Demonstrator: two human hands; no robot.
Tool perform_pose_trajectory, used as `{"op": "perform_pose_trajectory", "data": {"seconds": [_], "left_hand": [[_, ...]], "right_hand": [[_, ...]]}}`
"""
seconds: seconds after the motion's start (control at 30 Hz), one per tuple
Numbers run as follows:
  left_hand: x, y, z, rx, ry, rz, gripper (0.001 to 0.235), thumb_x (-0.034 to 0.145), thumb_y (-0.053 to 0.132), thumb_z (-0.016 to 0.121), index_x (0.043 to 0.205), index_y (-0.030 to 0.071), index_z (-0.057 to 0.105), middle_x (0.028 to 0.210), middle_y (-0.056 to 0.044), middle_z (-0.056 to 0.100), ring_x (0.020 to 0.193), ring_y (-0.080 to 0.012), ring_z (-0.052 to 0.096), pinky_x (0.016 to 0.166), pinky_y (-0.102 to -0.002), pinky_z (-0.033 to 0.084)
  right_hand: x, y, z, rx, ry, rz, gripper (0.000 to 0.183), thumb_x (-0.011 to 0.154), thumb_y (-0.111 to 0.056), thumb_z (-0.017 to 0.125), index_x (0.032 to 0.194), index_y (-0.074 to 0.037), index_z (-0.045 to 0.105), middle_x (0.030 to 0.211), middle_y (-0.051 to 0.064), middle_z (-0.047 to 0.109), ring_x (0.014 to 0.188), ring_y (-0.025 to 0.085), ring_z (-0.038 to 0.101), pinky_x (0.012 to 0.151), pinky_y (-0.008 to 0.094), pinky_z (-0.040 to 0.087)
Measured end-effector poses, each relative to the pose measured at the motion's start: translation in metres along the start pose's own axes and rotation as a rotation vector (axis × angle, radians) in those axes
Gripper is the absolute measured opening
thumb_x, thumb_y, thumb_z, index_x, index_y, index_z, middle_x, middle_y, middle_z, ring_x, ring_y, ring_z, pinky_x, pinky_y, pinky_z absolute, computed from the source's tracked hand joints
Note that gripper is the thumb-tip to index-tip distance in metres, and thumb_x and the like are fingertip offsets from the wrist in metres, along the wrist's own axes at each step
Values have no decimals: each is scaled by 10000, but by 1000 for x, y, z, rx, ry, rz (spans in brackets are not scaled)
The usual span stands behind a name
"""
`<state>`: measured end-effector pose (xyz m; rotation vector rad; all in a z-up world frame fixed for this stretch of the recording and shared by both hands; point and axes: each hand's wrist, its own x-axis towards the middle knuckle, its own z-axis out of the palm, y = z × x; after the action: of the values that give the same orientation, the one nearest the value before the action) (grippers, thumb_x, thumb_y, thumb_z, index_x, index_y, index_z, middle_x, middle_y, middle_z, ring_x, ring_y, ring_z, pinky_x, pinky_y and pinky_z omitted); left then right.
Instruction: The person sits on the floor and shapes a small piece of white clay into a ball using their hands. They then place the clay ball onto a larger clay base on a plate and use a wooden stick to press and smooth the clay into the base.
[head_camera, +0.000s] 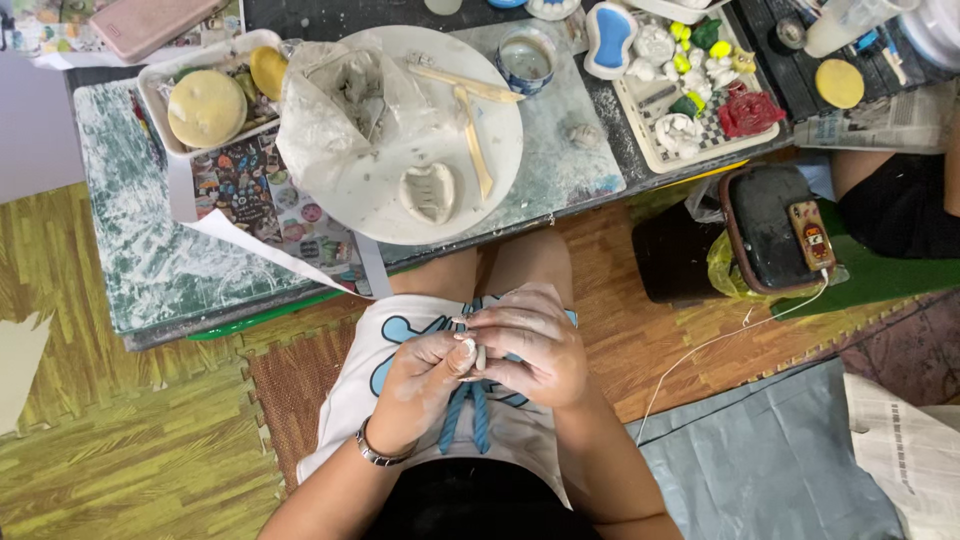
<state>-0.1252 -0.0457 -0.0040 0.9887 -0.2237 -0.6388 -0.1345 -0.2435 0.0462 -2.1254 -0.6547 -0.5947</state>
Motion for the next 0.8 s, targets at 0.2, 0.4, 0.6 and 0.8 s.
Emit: {"op": "perform_pose_trajectory", "data": {"seconds": [0.2, 0.4, 0.6, 0.8], "left_hand": [[23, 23, -28, 311, 191, 306, 388, 1086, 284, 525, 1102, -50, 722, 1183, -148, 753, 1112, -193, 692, 995, -317, 518], [36, 38, -88, 349, 566, 127, 400, 1062, 239, 520, 1102, -75, 765, 1123, -165, 795, 938, -171, 662, 831, -315, 478], [44, 9, -178, 153, 825, 73, 327, 1040, 209, 553, 1110, -73, 704, 1108, -152, 760, 874, -134, 656, 772, -276, 496], [41, -37, -269, -21, 960, 17, 347, 1103, 257, 589, 1125, -84, 648, 975, -217, 699, 803, -272, 656, 684, -385, 495]], "right_hand": [[25, 29, -14, -80, 16, -40, 468, 672, -341, 904, 1055, -116, 757, 1088, 48, 727, 1015, 287, 683, 915, 449, 494], [85, 107, -15, -118, -108, 45, 391, 735, -286, 902, 1072, -139, 769, 1099, 73, 724, 1057, 304, 666, 925, 426, 510], [217, 232, -18, -407, 8, 129, 269, 832, -307, 880, 989, -137, 742, 1237, 95, 697, 1166, 315, 647, 1010, 449, 491], [320, 324, -2, -574, 15, 278, 327, 736, -354, 900, 977, -173, 772, 1241, 81, 687, 1185, 344, 596, 992, 536, 420]]}}
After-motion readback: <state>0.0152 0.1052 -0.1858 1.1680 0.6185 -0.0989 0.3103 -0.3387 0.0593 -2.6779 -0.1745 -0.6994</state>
